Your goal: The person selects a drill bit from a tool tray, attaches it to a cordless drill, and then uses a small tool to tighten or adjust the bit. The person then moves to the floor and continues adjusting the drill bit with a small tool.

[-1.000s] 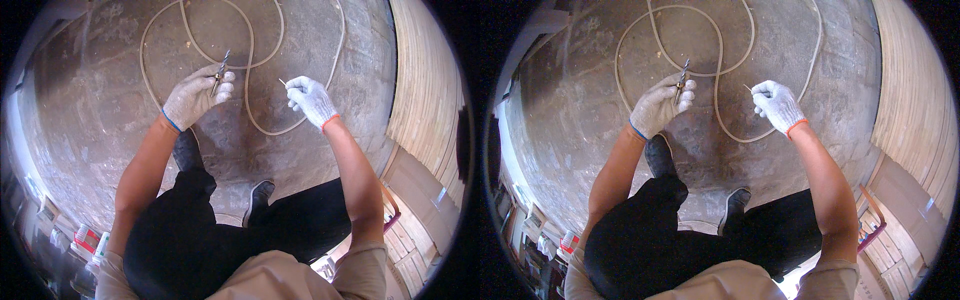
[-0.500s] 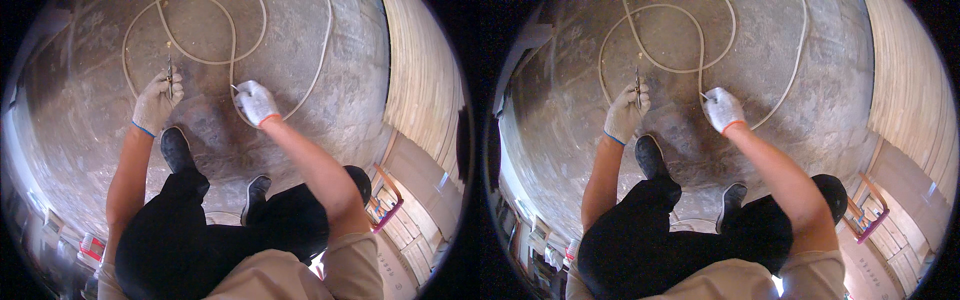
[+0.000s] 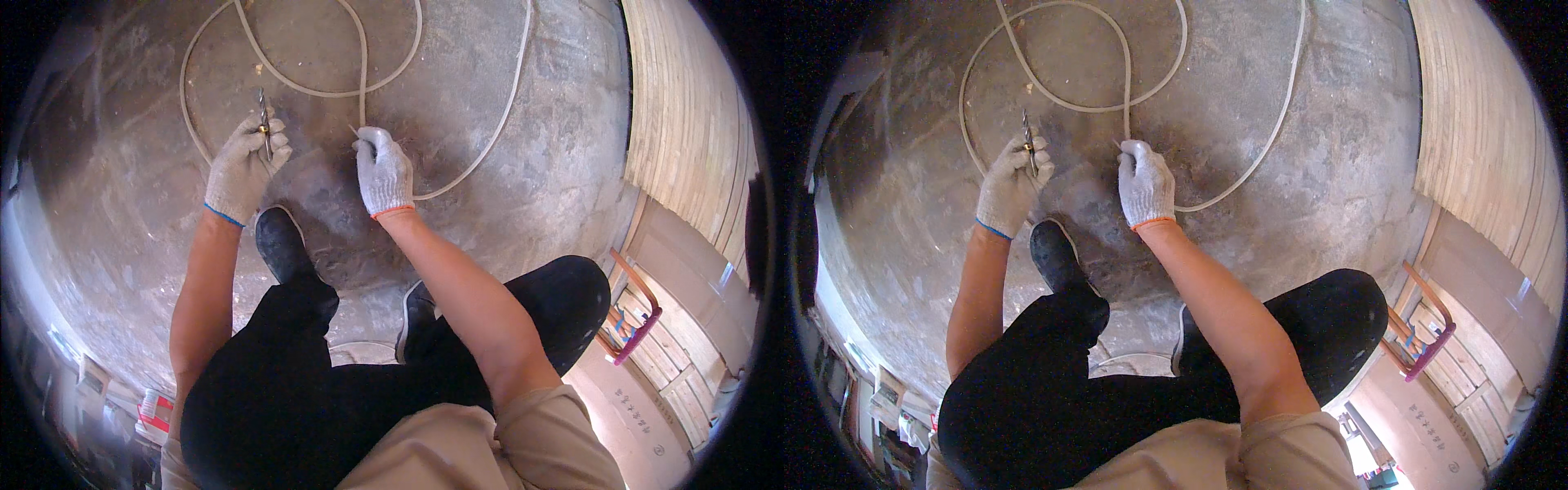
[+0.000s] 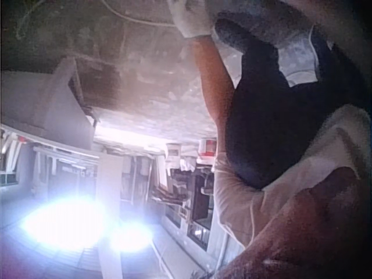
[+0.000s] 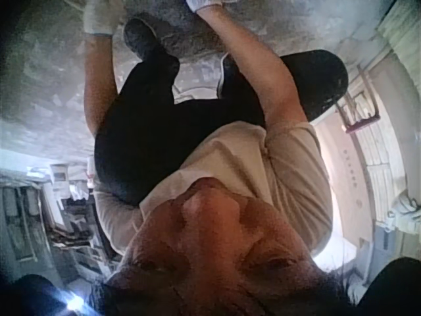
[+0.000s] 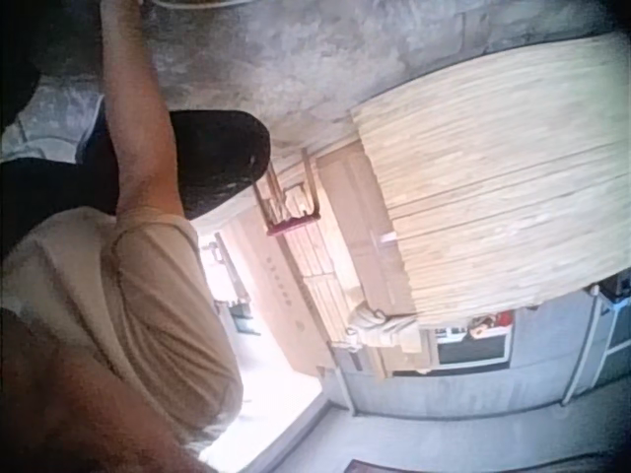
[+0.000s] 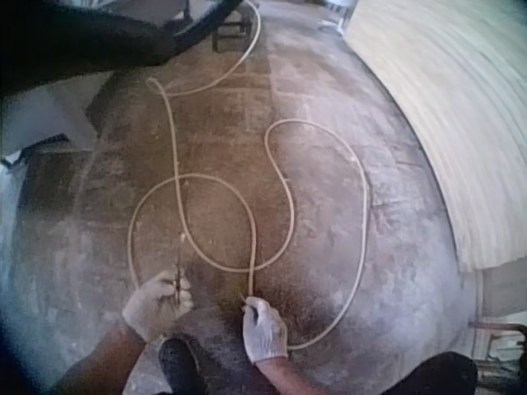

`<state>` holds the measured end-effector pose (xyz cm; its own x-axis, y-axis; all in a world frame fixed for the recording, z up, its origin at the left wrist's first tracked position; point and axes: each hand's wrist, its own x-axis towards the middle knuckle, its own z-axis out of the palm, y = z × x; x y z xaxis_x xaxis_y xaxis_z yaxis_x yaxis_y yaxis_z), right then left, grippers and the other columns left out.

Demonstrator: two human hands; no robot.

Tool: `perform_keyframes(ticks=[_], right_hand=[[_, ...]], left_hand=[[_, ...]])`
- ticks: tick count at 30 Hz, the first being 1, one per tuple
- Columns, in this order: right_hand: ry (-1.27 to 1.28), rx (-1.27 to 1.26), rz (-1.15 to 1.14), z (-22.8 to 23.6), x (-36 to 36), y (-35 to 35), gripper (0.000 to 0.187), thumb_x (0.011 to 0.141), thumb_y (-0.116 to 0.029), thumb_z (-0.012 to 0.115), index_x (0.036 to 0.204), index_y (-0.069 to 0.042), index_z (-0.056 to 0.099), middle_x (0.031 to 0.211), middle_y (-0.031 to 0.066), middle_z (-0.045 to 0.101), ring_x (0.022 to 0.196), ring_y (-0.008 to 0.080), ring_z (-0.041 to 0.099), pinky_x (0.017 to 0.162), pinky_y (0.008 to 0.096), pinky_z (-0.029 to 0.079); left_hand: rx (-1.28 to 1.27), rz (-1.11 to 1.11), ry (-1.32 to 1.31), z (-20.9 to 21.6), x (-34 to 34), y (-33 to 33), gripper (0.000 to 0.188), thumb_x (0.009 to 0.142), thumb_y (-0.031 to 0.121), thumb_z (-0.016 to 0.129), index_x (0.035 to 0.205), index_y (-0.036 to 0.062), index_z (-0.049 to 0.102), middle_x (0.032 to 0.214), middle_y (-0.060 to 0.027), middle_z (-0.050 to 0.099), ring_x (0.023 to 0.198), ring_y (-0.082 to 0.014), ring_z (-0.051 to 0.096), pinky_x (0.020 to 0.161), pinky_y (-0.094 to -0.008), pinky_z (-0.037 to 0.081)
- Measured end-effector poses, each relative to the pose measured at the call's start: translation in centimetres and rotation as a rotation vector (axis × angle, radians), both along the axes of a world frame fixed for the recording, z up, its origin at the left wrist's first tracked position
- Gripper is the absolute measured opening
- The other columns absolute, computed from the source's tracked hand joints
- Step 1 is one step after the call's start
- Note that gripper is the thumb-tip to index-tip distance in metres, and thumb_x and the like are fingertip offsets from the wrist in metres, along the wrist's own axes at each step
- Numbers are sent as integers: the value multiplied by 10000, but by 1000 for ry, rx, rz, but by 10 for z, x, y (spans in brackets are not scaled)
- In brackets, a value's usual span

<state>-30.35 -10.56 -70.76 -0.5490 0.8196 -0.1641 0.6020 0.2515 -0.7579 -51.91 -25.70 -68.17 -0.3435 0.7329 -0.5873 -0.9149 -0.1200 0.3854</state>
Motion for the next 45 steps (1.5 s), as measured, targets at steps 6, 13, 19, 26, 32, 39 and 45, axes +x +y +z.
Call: perform_keyframes(ticks=[6,13,19,26,32,39,45], right_hand=[[-32,-265,298,17,-18,-15,265,1042,-195,650,1271,-93,736,1153,238,785,1126,454,748,986,526,596],[-51,128,112,-10,-8,61,230,1033,-141,650,1224,-116,777,1099,177,768,951,377,774,857,482,638],[-384,346,304,-7,-41,67,210,1018,-243,707,1167,-115,780,1173,152,741,1026,386,771,879,503,645],[-470,420,415,-17,-54,75,201,970,-264,772,1087,-101,767,1100,175,753,970,394,779,838,523,649],[3,-311,87,13,-63,67,142,970,-212,783,1023,-81,786,846,87,742,774,245,763,645,381,606],[264,-1295,-237,81,-69,58,159,1043,-217,750,1032,-63,788,854,20,710,663,112,645,563,292,507],[-5,-970,13,127,-68,71,234,1061,-211,705,1115,-6,804,910,47,766,716,121,705,614,300,554]], left_hand=[[44,-73,25,-1,-1,16,459,991,16,585,1448,-25,585,1245,-119,666,1088,-244,688,1015,-433,607],[-20,-140,85,0,4,33,442,997,6,567,1436,-16,607,1237,-121,686,1103,-256,734,1021,-448,627],[-73,-130,76,13,11,35,423,995,-7,577,1415,-2,622,1220,-128,705,1099,-277,753,1015,-456,633],[-109,-119,71,17,16,39,405,983,-53,576,1383,2,613,1195,-122,677,1055,-268,725,1016,-427,607],[-268,-253,345,24,22,45,335,1022,103,717,1342,17,675,1122,-52,719,1011,-176,712,957,-345,589],[-297,-253,705,54,30,59,276,992,148,810,1234,22,770,1131,-18,774,1037,-115,688,955,-299,552],[-301,-260,916,63,35,58,245,1001,152,807,1202,13,786,1100,-11,774,1034,-123,698,942,-298,556]])
